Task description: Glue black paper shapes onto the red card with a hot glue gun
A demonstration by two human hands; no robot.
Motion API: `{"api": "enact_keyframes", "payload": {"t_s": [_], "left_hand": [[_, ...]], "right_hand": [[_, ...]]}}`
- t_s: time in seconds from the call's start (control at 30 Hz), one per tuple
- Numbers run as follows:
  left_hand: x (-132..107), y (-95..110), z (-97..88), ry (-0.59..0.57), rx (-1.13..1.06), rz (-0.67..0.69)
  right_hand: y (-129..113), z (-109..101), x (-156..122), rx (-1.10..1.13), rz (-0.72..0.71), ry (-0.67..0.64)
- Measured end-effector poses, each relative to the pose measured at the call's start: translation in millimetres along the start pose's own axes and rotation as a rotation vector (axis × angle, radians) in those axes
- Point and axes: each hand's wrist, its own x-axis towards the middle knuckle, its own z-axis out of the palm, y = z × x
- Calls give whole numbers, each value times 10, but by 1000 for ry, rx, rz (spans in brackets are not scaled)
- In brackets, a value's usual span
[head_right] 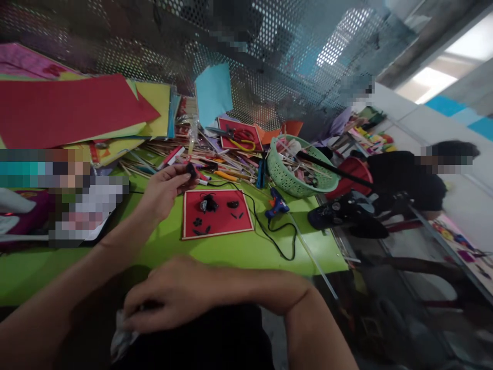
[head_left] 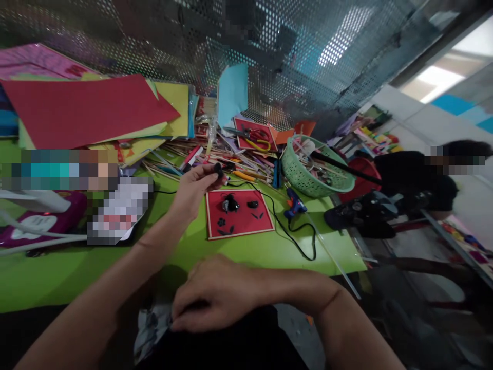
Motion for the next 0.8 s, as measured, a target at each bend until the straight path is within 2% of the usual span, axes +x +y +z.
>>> {"api": "enact_keyframes", "payload": {"t_s": [0.1,0.23,0.3,0.43,0.57,0.63,0.73,0.8], "left_hand": [[-3,6,2,-14,-16,-18],[-5,-8,3,-19,-19,-47],[-7,-23,2,-21,-12,-52],[-6,-58,-3,-35,8,-17],[-3,-75,-6,-75,-22,-44],[-8,-73,2,-79,-38,-65],[-20,-68,28,-71,-17,-70],[-24,-70,46,-76,13,-51]], "right_hand": [[-13,-211,-144,111,55,88],[3,-321,-264,298,-11,108],[14,-373,-318,365,-25,164],[50,-568,-454,460,126,430],[223,-876,-526,352,247,807],[379,-1030,-503,299,295,949],[632,-1178,-409,194,329,1087],[767,-1202,-338,141,342,1109]]}}
